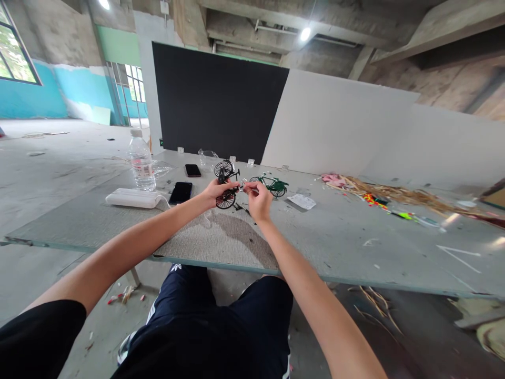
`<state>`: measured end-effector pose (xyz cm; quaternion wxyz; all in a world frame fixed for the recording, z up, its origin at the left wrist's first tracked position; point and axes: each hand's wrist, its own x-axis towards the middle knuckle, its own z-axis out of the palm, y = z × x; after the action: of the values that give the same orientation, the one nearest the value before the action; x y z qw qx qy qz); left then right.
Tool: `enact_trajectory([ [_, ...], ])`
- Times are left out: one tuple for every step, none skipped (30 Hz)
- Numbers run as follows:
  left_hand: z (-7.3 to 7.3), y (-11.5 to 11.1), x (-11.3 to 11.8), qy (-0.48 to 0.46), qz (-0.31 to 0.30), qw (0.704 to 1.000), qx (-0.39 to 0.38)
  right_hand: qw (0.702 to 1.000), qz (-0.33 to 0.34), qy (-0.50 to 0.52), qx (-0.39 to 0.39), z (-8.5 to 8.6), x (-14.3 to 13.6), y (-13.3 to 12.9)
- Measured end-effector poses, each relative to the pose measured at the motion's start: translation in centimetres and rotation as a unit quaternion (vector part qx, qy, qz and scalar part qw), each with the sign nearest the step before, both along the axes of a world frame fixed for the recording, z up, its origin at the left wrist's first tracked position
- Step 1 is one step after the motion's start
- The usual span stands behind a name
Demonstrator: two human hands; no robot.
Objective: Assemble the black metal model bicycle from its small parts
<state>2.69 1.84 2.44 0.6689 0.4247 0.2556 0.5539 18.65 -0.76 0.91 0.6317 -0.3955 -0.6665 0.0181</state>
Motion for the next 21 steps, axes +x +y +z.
enact_trajectory([
  [0.0,0.03,-0.02,0.001,-0.004,1.0,0.003,1.0,-0.001,0.003,0.004,-0.01,-0.05,-0.02],
  [0.02,0.07,-0.07,0.003,-0.01,1.0,0.005,1.0,-0.001,0.003,0.01,-0.01,-0.06,-0.03],
  [0.04,0.1,-0.14,0.005,-0.016,1.0,0.005,1.0,0.002,0.002,0.015,0.02,-0.05,-0.02],
  [0.08,0.14,-0.23,0.005,-0.024,1.0,0.006,1.0,0.008,0.002,0.017,0.06,0.01,0.03],
  [0.11,0.19,-0.32,0.004,-0.03,1.0,0.007,1.0,0.016,0.006,0.015,0.12,0.09,0.11],
  [0.15,0.24,-0.4,0.002,-0.034,0.999,0.009,1.0,0.026,0.013,0.009,0.18,0.2,0.23],
  [0.19,0.3,-0.47,0.0,-0.036,0.999,0.01,0.999,0.038,0.021,0.0,0.25,0.33,0.38],
  [0.22,0.37,-0.52,-0.001,-0.037,0.999,0.012,0.998,0.052,0.031,-0.012,0.32,0.47,0.54],
  [0.25,0.43,-0.55,-0.002,-0.037,0.999,0.012,0.997,0.067,0.04,-0.025,0.38,0.6,0.69],
  [0.29,0.48,-0.58,-0.004,-0.034,0.999,0.012,0.995,0.083,0.048,-0.037,0.44,0.71,0.8],
  [0.34,0.52,-0.59,-0.005,-0.03,0.999,0.009,0.993,0.097,0.054,-0.046,0.5,0.8,0.84],
  [0.39,0.55,-0.61,-0.006,-0.026,1.0,0.006,0.991,0.107,0.056,-0.051,0.55,0.85,0.81],
  [0.46,0.56,-0.64,-0.009,-0.019,1.0,0.003,0.991,0.113,0.051,-0.054,0.6,0.85,0.72],
  [0.52,0.56,-0.67,-0.013,-0.011,1.0,0.0,0.991,0.114,0.039,-0.056,0.65,0.81,0.57],
  [0.58,0.56,-0.71,-0.016,-0.004,1.0,-0.003,0.992,0.113,0.025,-0.057,0.68,0.72,0.4],
  [0.62,0.55,-0.74,-0.017,0.002,1.0,-0.004,0.992,0.111,0.014,-0.061,0.7,0.59,0.24],
  [0.64,0.56,-0.78,-0.018,0.008,1.0,-0.002,0.992,0.111,0.008,-0.066,0.71,0.43,0.11],
  [0.63,0.57,-0.8,-0.019,0.011,1.0,0.002,0.991,0.115,0.012,-0.073,0.71,0.27,0.04],
  [0.61,0.58,-0.81,-0.018,0.012,1.0,0.006,0.989,0.122,0.025,-0.08,0.69,0.11,0.02],
  [0.57,0.61,-0.81,-0.017,0.011,1.0,0.01,0.986,0.132,0.045,-0.088,0.67,-0.02,0.07],
  [0.51,0.64,-0.8,-0.016,0.01,1.0,0.013,0.983,0.144,0.068,-0.097,0.63,-0.12,0.15],
])
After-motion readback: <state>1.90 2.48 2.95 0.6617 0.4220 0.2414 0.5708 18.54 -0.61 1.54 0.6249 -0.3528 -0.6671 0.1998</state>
